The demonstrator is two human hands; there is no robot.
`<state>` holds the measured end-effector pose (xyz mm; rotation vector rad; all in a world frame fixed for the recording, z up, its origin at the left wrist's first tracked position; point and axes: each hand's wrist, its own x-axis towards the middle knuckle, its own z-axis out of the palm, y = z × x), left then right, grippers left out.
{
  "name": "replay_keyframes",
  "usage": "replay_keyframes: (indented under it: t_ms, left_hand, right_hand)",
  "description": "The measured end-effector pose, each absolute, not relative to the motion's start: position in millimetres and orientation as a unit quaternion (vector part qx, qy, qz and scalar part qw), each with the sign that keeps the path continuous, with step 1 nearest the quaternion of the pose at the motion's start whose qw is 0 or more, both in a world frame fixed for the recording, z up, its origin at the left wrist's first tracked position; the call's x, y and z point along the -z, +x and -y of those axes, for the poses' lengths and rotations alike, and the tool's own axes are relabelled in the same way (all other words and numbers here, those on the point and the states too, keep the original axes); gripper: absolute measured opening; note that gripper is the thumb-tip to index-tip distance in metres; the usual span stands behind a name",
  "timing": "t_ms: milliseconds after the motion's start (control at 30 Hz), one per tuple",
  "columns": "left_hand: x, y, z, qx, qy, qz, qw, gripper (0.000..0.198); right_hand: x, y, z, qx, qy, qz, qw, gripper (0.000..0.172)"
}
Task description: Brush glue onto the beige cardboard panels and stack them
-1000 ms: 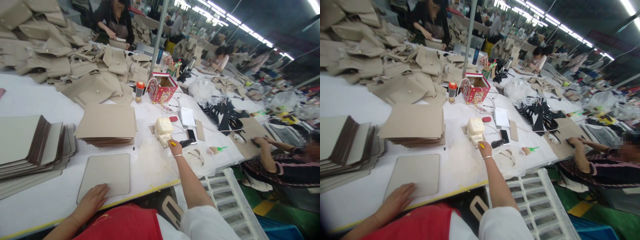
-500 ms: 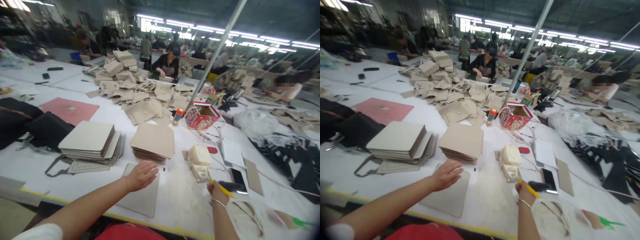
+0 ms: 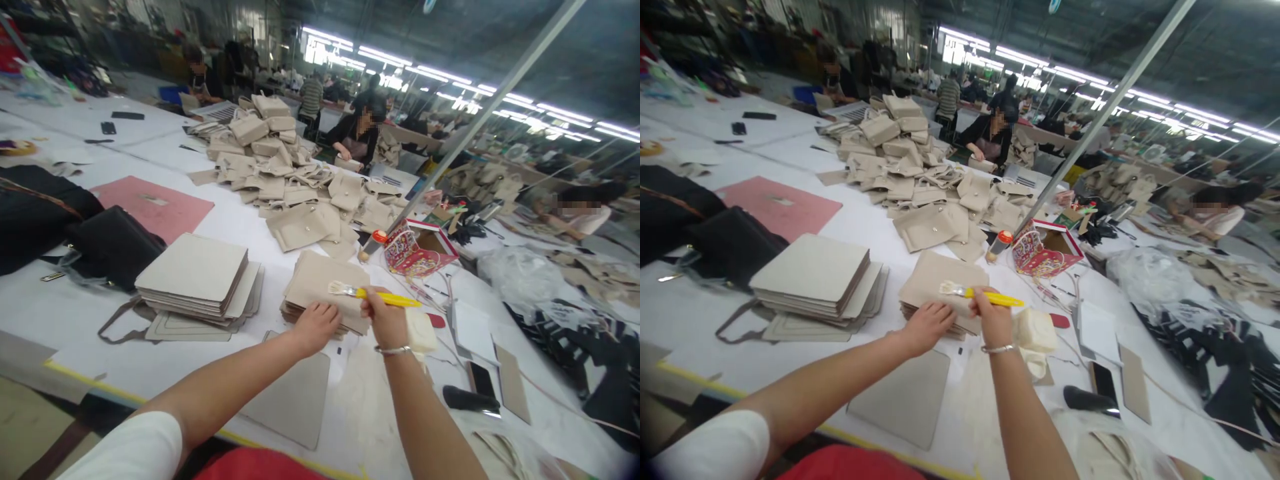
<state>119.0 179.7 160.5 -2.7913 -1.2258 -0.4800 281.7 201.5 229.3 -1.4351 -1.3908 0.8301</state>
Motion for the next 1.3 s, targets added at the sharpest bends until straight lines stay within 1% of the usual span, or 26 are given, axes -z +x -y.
replay_keyframes:
  t_ms: [100,167,233,433,567,700,833,933,1067,1200,1300]
  left_hand:
    - [-157,119,-184,0.166,-0.905,0.391,0.023,0.029]
    - [-155,119,-186,0.173,-0.904,0.39,0.027,0.03]
    - [-155,119,-186,0.168,-0.904,0.393,0.028,0.029]
    - [-166,119,-186,0.143,-0.906,0.399,0.019,0.027]
    - [-168,120,-189,0.134,-0.906,0.4,0.014,0.025]
    - [-169,124,-193,0.13,-0.899,0.417,0.013,0.021]
    - [-174,125,-198,0.118,-0.902,0.415,0.024,0.026]
    - [-180,125,-201,0.098,-0.911,0.399,0.026,0.027]
    - [-188,125,-203,0.074,-0.919,0.388,0.018,0.026]
    - [-199,126,-211,0.033,-0.919,0.393,-0.007,0.027]
    - [-208,129,-220,-0.008,-0.92,0.39,-0.032,0.03]
  right_hand:
    - [-233,225,-224,-0.433,-0.547,0.588,0.409,0.031]
    - [-230,206,-237,-0.46,-0.538,0.605,0.365,0.025]
    - [-224,199,-253,-0.462,-0.541,0.61,0.347,0.021]
    - [-209,207,-307,-0.384,-0.606,0.539,0.441,0.023]
    - [-205,247,-309,-0.334,-0.657,0.516,0.437,0.023]
    - [-210,308,-294,-0.26,-0.72,0.475,0.434,0.021]
    - [-214,340,-272,-0.228,-0.734,0.464,0.441,0.025]
    - [-212,340,-239,-0.225,-0.722,0.493,0.429,0.027]
    - [-210,332,-169,-0.264,-0.707,0.5,0.425,0.028]
    - [-216,330,-115,-0.29,-0.7,0.46,0.462,0.029]
    - [-223,335,-98,-0.268,-0.683,0.42,0.535,0.03]
